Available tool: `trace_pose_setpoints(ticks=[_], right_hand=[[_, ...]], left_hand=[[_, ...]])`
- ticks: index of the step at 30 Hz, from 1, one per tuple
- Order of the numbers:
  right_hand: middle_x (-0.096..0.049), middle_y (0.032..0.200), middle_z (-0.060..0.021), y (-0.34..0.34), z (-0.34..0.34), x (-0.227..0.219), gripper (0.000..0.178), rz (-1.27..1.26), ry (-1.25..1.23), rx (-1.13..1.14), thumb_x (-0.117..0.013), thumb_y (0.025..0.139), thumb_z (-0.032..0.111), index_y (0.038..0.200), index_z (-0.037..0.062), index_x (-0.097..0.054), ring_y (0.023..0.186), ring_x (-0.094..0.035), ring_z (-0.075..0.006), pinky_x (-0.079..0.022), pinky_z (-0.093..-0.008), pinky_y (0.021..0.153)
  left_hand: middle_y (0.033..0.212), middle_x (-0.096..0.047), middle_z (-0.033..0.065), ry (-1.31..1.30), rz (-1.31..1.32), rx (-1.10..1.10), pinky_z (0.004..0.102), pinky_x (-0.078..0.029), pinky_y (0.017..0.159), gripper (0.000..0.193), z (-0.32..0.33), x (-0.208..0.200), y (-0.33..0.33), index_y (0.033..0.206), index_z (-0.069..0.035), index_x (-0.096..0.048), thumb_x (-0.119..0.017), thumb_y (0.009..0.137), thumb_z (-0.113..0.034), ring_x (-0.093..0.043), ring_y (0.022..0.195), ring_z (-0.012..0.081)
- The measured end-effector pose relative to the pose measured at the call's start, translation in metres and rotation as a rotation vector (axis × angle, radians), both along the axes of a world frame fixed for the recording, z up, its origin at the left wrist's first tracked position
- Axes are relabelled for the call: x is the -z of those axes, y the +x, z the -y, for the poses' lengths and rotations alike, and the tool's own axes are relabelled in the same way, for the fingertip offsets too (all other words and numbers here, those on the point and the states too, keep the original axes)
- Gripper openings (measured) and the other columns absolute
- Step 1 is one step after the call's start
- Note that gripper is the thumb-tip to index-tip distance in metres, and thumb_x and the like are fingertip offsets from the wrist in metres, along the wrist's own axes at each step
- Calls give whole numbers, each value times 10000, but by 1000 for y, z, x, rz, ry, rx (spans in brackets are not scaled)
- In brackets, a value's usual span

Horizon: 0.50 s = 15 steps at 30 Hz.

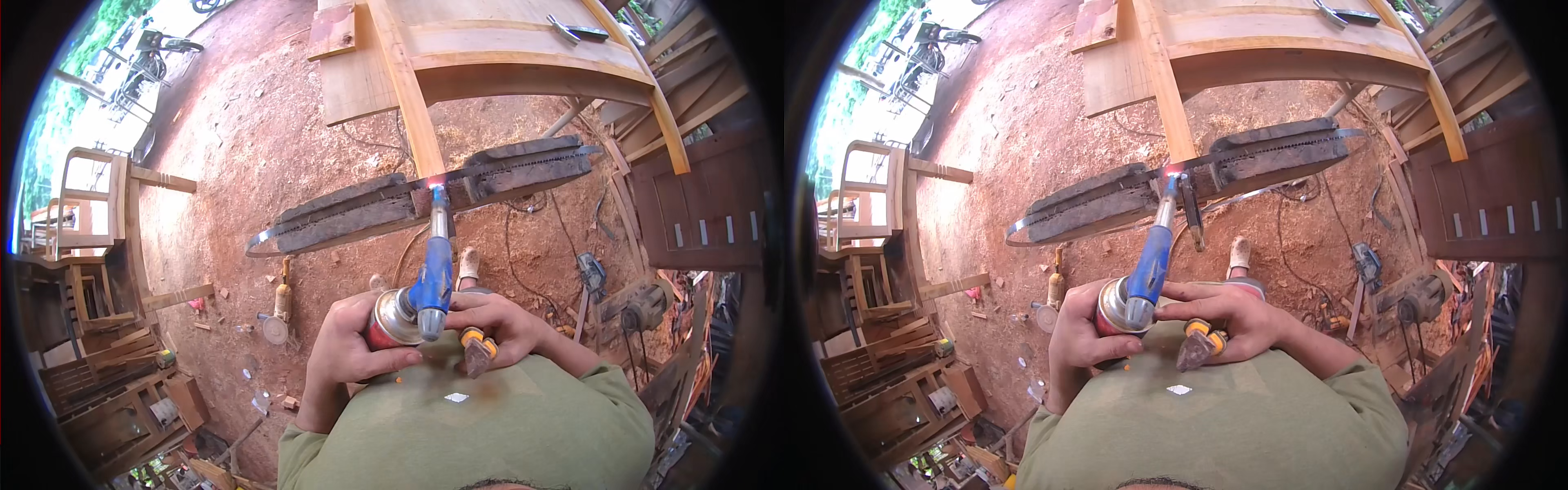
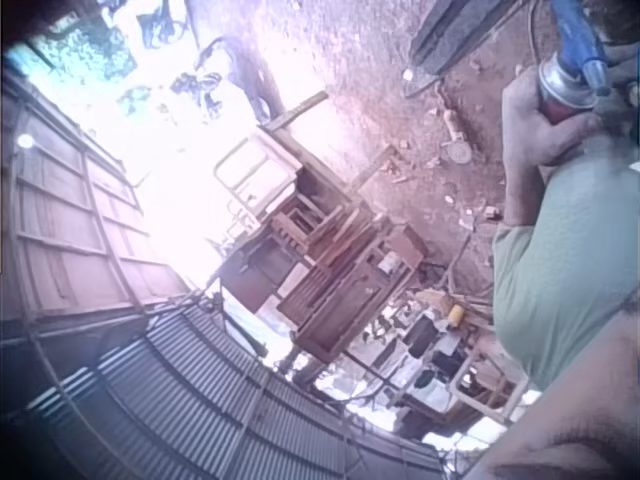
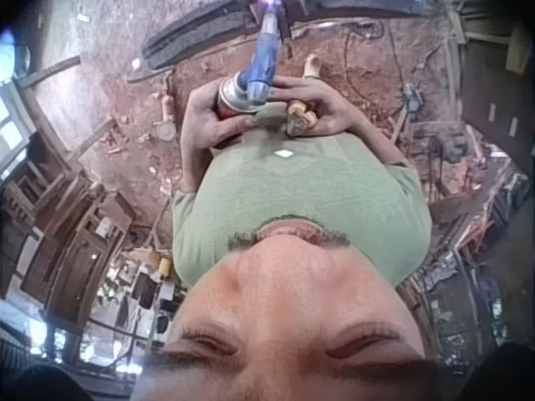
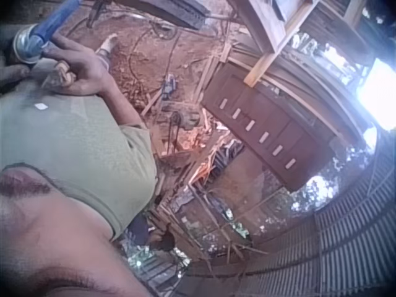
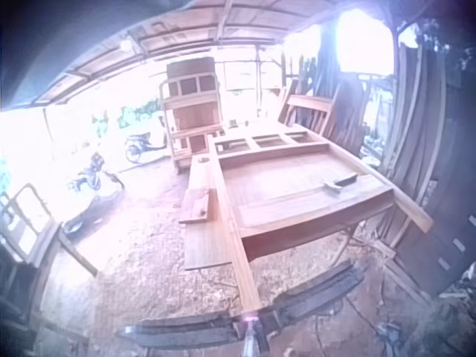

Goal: The person heats a metal blade clamped to a wooden beam using a blowtorch while holding a component with pliers, and then grinds the metal with an angle grinder.

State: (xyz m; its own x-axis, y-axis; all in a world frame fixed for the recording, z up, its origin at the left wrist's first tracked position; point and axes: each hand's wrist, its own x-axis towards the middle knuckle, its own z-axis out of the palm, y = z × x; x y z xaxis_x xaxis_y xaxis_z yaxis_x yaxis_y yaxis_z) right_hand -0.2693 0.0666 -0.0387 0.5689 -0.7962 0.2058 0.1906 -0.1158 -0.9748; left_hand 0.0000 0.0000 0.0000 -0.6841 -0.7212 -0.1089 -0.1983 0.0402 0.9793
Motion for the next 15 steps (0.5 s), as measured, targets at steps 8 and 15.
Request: trace_pose_setpoints(ticks=[8,15], right_hand=[[-369,1568,-270,5,6,-7,697,-57,-58,-1,-807,799,161,1434,37,-545,1401,-466,-374,-418,-409,1095],[-355,1576,-267,13,9,-16,695,-24,-71,17,-787,813,151,1448,38,-526,1427,-425,-376,-403,-420,1116]], left_hand=[[997,-732,112,157,-164,-42,316,-534,836,589,3,1,0,1118,46,-697,-931,666,-251,-704,925,177],[1035,-736,106,234,-191,-38,311,-527,858,607,2,3,11,1129,71,-688,-922,672,-253,-697,953,169]])
